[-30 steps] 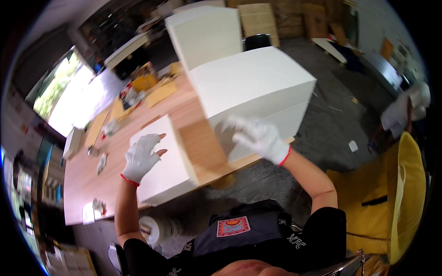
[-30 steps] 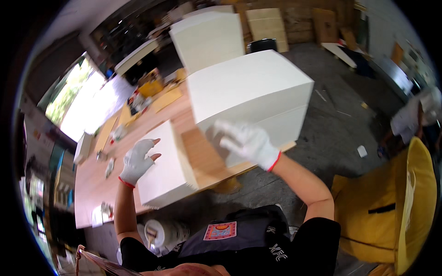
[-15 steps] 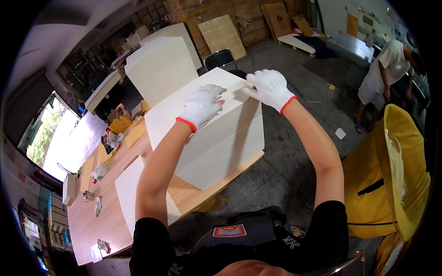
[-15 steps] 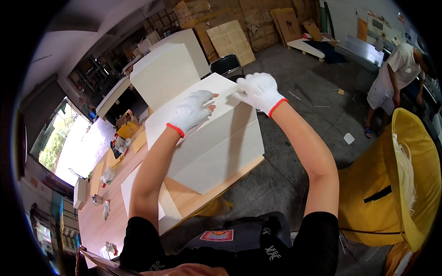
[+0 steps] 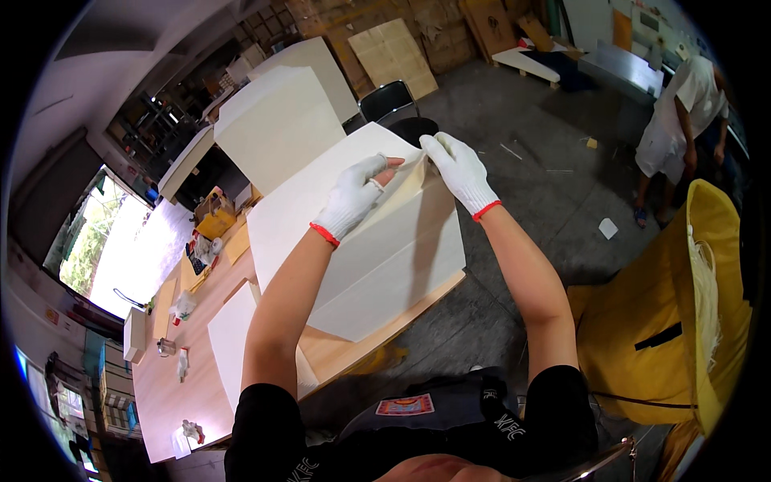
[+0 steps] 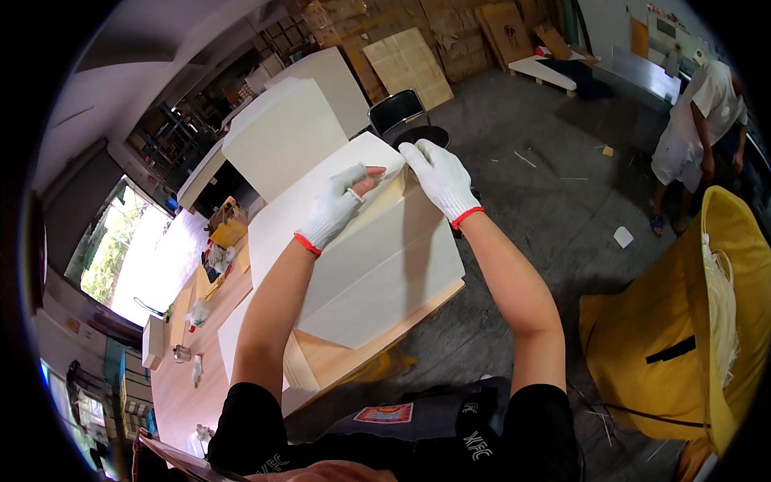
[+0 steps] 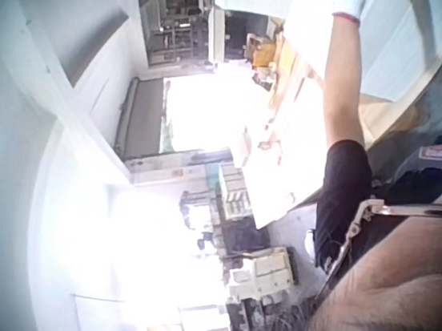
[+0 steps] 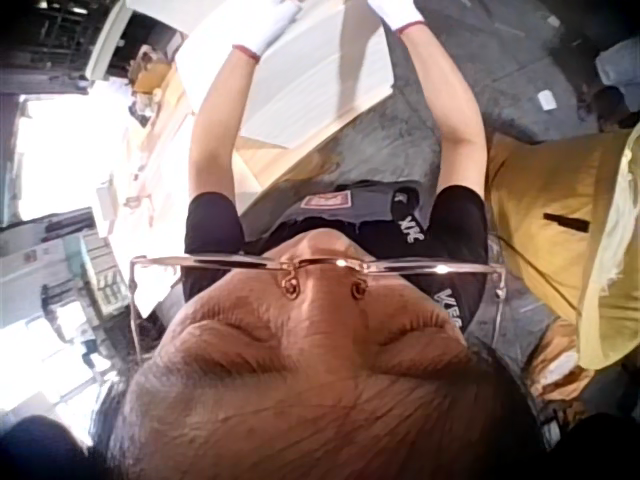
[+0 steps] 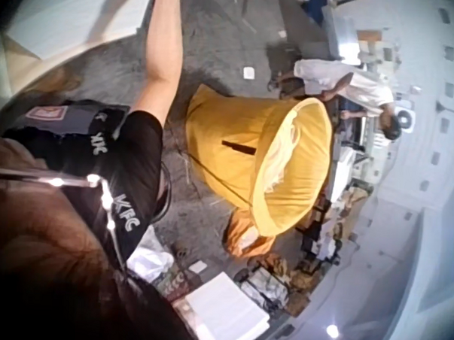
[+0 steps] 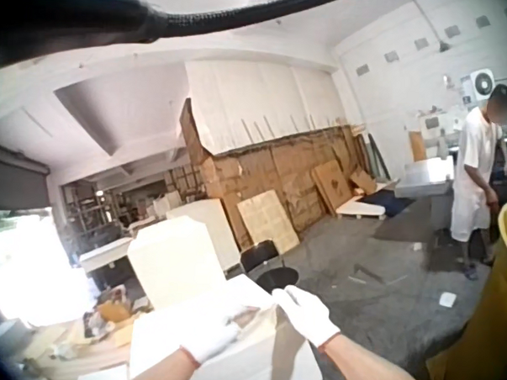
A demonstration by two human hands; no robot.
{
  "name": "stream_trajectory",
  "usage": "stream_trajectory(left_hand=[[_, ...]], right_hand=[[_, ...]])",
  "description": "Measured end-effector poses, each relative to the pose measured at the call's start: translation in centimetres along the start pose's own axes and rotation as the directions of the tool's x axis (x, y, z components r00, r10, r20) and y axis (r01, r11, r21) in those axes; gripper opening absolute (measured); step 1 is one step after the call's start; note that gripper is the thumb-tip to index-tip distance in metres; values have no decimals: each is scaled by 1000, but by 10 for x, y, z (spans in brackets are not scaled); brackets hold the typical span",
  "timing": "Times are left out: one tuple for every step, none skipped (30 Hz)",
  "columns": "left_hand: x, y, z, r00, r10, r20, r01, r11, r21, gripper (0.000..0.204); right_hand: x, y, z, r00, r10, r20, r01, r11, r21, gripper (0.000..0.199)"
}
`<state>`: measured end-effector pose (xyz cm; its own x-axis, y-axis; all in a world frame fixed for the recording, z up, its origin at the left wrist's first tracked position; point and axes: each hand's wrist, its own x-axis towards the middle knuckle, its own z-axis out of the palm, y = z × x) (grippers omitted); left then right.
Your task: The person sands the edges of a white rectangular wooden board using a sanding block. They repeatedly lift the board, rotate it, and sand different edges while wearing white gloves. The board is placed on a wooden workbench in a workshop setting.
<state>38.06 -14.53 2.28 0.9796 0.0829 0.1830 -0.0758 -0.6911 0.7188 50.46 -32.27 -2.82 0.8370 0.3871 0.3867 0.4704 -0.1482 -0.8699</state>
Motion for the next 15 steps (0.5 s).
stream_trajectory(left_hand=[[1, -6, -1, 997, 78, -5, -77, 996, 36, 33], [1, -9, -1, 988, 155, -7, -154, 985, 72, 35], [0, -6, 1, 995, 101, 16, -101, 995, 11, 37], [-2, 0, 3, 998, 48, 43, -46, 998, -48, 39], [-3, 3, 5, 997, -4, 72, 11, 994, -106, 42], [-2, 4, 5, 996, -37, 84, 45, 995, -93, 44], [-2, 4, 4, 993, -71, 96, 79, 994, -80, 46], [-1, 4, 4, 989, -106, 107, 113, 991, -66, 49], [0, 4, 3, 992, -90, 91, 95, 994, -50, 49], [0, 2, 3, 994, -75, 76, 78, 996, -34, 50], [0, 1, 3, 996, -59, 61, 60, 998, -17, 50], [1, -2, 2, 999, -16, 51, 16, 1000, 8, 49], [2, -6, 2, 999, 26, 43, -28, 999, 34, 48], [2, -8, 1, 997, 69, 35, -71, 996, 60, 47], [2, -8, 2, 996, 84, -2, -84, 996, 27, 45]], right_hand=[[-1, 0, 3, 999, -30, -33, 31, 999, 31, 55], [-3, 0, 5, 998, -44, -44, 46, 998, 42, 54], [-3, 2, 6, 997, -57, -58, 59, 997, 46, 53], [-4, 3, 7, 995, -69, -72, 73, 996, 51, 52], [-4, 4, 7, 995, -59, -76, 63, 996, 56, 51], [-5, 3, 8, 996, -52, -77, 57, 996, 62, 51], [-5, 3, 8, 996, -46, -79, 51, 996, 67, 50], [-5, 3, 9, 996, -47, -81, 52, 996, 69, 50], [-5, 4, 9, 995, -48, -85, 54, 996, 71, 50], [-5, 5, 9, 995, -50, -88, 56, 996, 72, 50], [-5, 5, 9, 995, -50, -90, 56, 996, 64, 51], [-5, 6, 9, 994, -52, -91, 57, 997, 56, 52], [-5, 5, 9, 994, -54, -93, 59, 997, 49, 52], [-6, 3, 8, 995, -47, -83, 50, 998, 39, 53], [-8, -1, 6, 997, -38, -73, 40, 999, 27, 54]])
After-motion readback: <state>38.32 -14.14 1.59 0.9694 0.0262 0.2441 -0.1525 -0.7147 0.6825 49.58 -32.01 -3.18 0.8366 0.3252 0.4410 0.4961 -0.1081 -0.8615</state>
